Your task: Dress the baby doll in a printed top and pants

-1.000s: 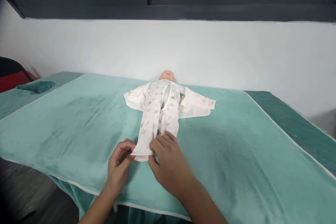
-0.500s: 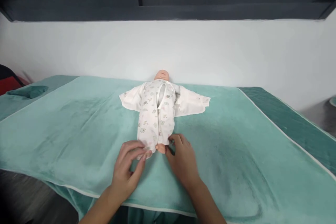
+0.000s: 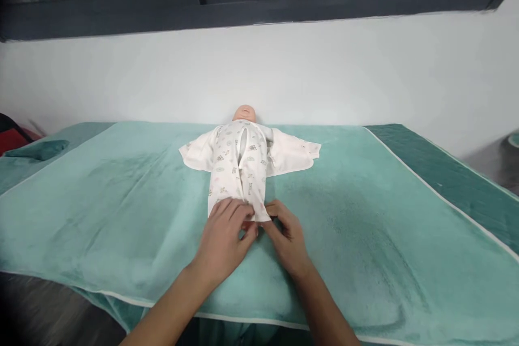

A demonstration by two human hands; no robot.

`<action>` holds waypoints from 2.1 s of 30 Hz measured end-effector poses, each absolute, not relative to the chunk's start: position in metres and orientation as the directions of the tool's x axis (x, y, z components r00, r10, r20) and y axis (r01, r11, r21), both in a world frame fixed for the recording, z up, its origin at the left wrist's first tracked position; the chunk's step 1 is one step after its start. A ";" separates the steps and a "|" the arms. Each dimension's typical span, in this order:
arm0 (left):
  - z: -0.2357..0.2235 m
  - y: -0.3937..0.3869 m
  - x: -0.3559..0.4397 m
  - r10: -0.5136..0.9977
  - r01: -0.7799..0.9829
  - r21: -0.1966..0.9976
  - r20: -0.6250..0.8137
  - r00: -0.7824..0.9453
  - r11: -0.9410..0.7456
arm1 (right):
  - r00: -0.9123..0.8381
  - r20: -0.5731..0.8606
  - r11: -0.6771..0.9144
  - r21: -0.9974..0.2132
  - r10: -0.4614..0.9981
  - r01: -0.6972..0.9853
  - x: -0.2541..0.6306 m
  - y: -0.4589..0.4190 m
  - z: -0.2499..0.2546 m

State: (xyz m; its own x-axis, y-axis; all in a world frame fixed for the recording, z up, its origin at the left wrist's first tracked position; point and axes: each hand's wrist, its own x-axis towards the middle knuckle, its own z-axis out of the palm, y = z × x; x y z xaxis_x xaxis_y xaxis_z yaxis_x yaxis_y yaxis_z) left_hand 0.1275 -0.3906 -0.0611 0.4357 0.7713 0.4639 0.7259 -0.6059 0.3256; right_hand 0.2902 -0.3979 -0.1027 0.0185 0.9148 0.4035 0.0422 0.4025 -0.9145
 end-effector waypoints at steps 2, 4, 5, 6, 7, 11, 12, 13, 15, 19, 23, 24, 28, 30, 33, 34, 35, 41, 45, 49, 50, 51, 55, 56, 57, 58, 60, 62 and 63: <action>-0.064 -0.387 0.126 0.759 0.690 0.372 0.505 0.410 -0.620 | 0.028 0.400 0.398 -0.916 0.916 0.059 0.289 -0.397 -0.103; -0.069 -0.385 0.121 0.736 0.630 0.429 0.566 0.371 -0.647 | 0.026 0.402 0.396 -0.909 0.915 0.127 0.286 -0.394 -0.104; -0.072 -0.385 0.118 0.723 0.597 0.454 0.597 0.346 -0.661 | 0.022 0.403 0.393 -0.902 0.915 0.178 0.285 -0.393 -0.104; -0.074 -0.386 0.115 0.713 0.569 0.473 0.622 0.325 -0.672 | 0.016 0.402 0.388 -0.893 0.916 0.228 0.284 -0.391 -0.105; -0.076 -0.388 0.111 0.702 0.547 0.485 0.643 0.306 -0.682 | 0.008 0.397 0.380 -0.885 0.918 0.269 0.283 -0.390 -0.106; -0.075 -0.403 0.096 0.659 0.488 0.470 0.661 0.358 -0.736 | -0.071 0.319 0.326 -0.903 0.945 0.279 0.288 -0.394 -0.105; -0.072 -0.405 0.092 0.648 0.460 0.469 0.645 0.405 -0.754 | -0.122 0.287 0.310 -0.911 0.950 0.273 0.292 -0.396 -0.103; -0.068 -0.406 0.087 0.639 0.427 0.478 0.625 0.449 -0.768 | -0.185 0.252 0.296 -0.914 0.950 0.277 0.297 -0.398 -0.100; -0.063 -0.400 0.075 0.639 0.368 0.523 0.594 0.488 -0.768 | -0.350 0.167 0.275 -0.918 0.922 0.287 0.310 -0.399 -0.095; -0.069 -0.347 0.049 0.756 0.497 0.583 0.589 0.287 -0.643 | -0.499 0.089 0.222 -0.951 0.862 0.214 0.333 -0.374 -0.088; -0.094 -0.284 0.035 0.816 0.673 0.538 0.551 0.175 -0.508 | -0.079 0.343 0.323 -0.745 0.936 0.583 0.327 -0.324 -0.094; -0.099 -0.275 0.034 0.824 0.701 0.522 0.539 0.172 -0.487 | -0.093 0.429 0.370 -0.626 0.898 0.686 0.322 -0.313 -0.096; -0.106 -0.263 0.040 0.809 0.808 0.322 0.512 0.291 -0.494 | -0.379 0.443 0.520 -0.254 0.812 0.816 0.301 -0.283 -0.103; -0.103 -0.261 0.046 0.783 0.829 0.221 0.516 0.348 -0.514 | -0.420 0.427 0.536 -0.198 0.801 0.821 0.296 -0.275 -0.104; -0.100 -0.251 0.053 0.753 0.809 0.172 0.511 0.415 -0.563 | -0.420 0.433 0.533 -0.178 0.798 0.827 0.292 -0.264 -0.105; -0.099 -0.247 0.054 0.744 0.795 0.177 0.512 0.429 -0.580 | -0.417 0.436 0.527 -0.169 0.798 0.833 0.291 -0.261 -0.105; -0.100 -0.243 0.055 0.735 0.780 0.186 0.517 0.439 -0.597 | -0.417 0.434 0.524 -0.160 0.799 0.837 0.290 -0.257 -0.105; -0.103 -0.240 0.054 0.754 0.753 0.272 0.508 0.416 -0.599 | -0.380 0.416 0.490 -0.196 0.826 0.850 0.284 -0.249 -0.103; -0.101 -0.245 0.054 0.830 0.784 0.338 0.414 0.373 -0.521 | -0.379 0.434 0.516 -0.259 0.817 0.817 0.286 -0.257 -0.099; -0.098 -0.244 0.057 0.869 0.843 0.289 0.351 0.349 -0.455 | -0.328 0.501 0.566 -0.454 0.801 0.688 0.292 -0.267 -0.096; -0.098 -0.244 0.058 0.867 0.851 0.264 0.352 0.354 -0.455 | -0.308 0.510 0.564 -0.488 0.804 0.666 0.293 -0.268 -0.096; -0.097 -0.244 0.058 0.861 0.856 0.240 0.357 0.361 -0.458 | -0.292 0.513 0.561 -0.512 0.807 0.650 0.293 -0.269 -0.096; -0.098 -0.244 0.057 0.837 0.865 0.176 0.401 0.372 -0.469 | -0.293 0.506 0.559 -0.525 0.811 0.642 0.294 -0.267 -0.098; -0.098 -0.245 0.055 0.830 0.865 0.166 0.414 0.374 -0.473 | -0.302 0.502 0.560 -0.511 0.810 0.652 0.294 -0.266 -0.098; -0.098 -0.247 0.054 0.823 0.866 0.156 0.428 0.374 -0.475 | -0.315 0.499 0.562 -0.487 0.808 0.669 0.294 -0.266 -0.098; -0.098 -0.249 0.052 0.816 0.868 0.148 0.444 0.370 -0.474 | -0.332 0.493 0.564 -0.457 0.804 0.688 0.293 -0.265 -0.097; -0.098 -0.254 0.048 0.803 0.875 0.142 0.485 0.347 -0.464 | -0.363 0.480 0.568 -0.402 0.799 0.718 0.293 -0.264 -0.095; -0.097 -0.260 0.044 0.794 0.876 0.157 0.517 0.320 -0.455 | -0.394 0.451 0.566 -0.357 0.801 0.743 0.293 -0.265 -0.093; -0.097 -0.262 0.042 0.794 0.871 0.172 0.520 0.316 -0.459 | -0.408 0.432 0.565 -0.343 0.805 0.751 0.293 -0.266 -0.092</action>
